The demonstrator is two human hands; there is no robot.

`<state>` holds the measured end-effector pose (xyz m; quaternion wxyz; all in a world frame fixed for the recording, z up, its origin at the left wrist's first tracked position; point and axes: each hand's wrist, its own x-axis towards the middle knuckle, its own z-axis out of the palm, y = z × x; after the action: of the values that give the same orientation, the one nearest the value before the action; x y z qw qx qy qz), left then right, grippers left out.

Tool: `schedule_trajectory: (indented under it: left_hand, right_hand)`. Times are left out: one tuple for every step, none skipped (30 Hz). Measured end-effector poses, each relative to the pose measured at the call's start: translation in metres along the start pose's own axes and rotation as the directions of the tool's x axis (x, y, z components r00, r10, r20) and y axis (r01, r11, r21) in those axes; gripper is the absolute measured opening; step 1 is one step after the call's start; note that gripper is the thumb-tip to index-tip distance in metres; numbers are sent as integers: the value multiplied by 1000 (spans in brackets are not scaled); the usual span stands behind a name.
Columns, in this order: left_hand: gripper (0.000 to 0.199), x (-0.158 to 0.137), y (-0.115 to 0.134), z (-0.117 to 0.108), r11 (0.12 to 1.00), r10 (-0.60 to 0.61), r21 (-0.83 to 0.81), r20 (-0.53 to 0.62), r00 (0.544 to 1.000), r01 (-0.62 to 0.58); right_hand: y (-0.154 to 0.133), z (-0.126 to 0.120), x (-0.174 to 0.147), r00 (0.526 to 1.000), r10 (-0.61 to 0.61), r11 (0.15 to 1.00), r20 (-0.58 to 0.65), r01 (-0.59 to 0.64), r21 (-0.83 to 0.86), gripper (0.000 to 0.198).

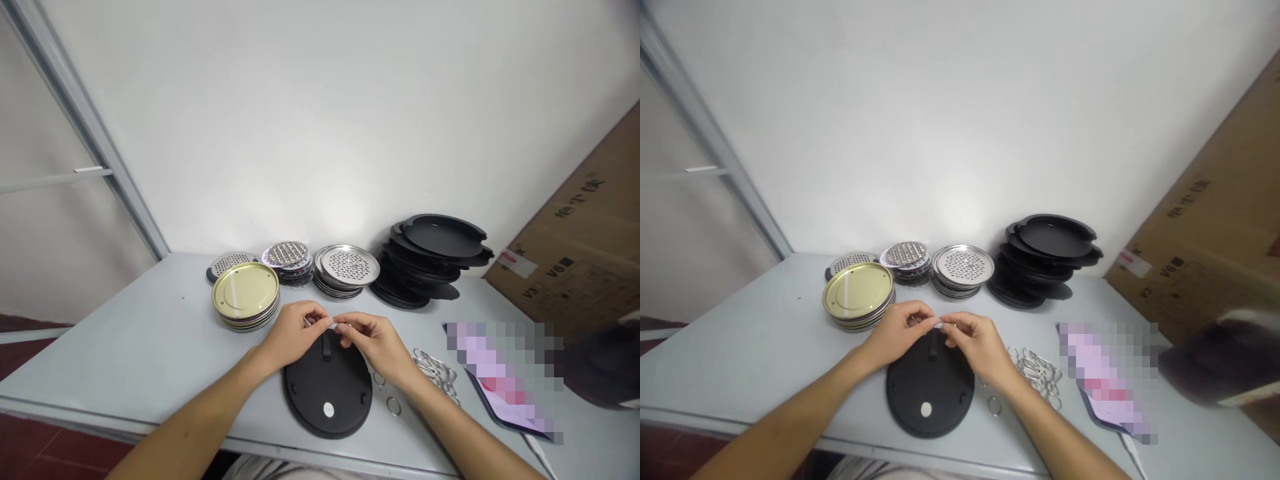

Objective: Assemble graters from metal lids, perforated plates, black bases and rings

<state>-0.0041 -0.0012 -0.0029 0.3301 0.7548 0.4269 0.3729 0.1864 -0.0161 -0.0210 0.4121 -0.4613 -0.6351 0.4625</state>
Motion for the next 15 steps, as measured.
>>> schedule_trajectory:
  left_hand:
    - [19,0,-2,-1,1000,-8,12,19,1000,8]
    - [18,1,-4,-1,999,-14,29,38,999,13]
    - [18,1,-6,-2,998,-13,54,50,999,10]
    - [17,1,-8,-2,996,-5,85,58,998,0]
    - [17,2,-9,-3,993,7,120,65,998,-15]
    - [17,2,-11,-3,988,20,153,73,997,-31]
    - [17,2,-12,-4,982,31,184,82,996,-46]
    - [18,3,-13,-4,976,40,210,91,995,-59]
    - [18,3,-13,-5,970,46,232,103,994,-69]
    - [19,3,-13,-5,965,48,250,114,992,-76]
    - [19,3,-14,-6,961,48,265,122,991,-79]
    - [19,3,-14,-6,958,47,276,128,991,-81]
    - [19,3,-14,-6,955,45,284,132,990,-82]
    - [19,2,-14,-6,953,44,291,133,990,-81]
    - [18,2,-14,-6,952,42,297,131,990,-80]
  right_hand:
    - [1,0,1,1000,-5,1000,-11,5,-30,25]
    - [2,-1,1,999,-30,997,-26,28,-76,24]
    - [4,0,1,996,-76,988,-41,69,-136,22]
    - [6,0,2,990,-134,972,-52,121,-204,19]
    - [8,1,3,980,-190,948,-57,168,-270,18]
    - [9,1,3,971,-234,923,-56,204,-325,16]
    - [11,2,4,965,-259,904,-49,224,-363,16]
    - [12,2,5,963,-267,893,-45,230,-386,16]
    - [13,2,6,963,-267,887,-40,229,-400,16]
    - [14,3,7,963,-267,882,-35,230,-411,16]
    - [15,3,8,963,-269,877,-29,232,-422,16]
    - [15,3,8,962,-272,871,-23,236,-431,16]
    - [15,3,8,961,-276,867,-17,241,-437,16]
    - [15,3,8,960,-279,863,-13,245,-442,16]
    - [15,3,8,959,-282,861,-9,249,-444,16]
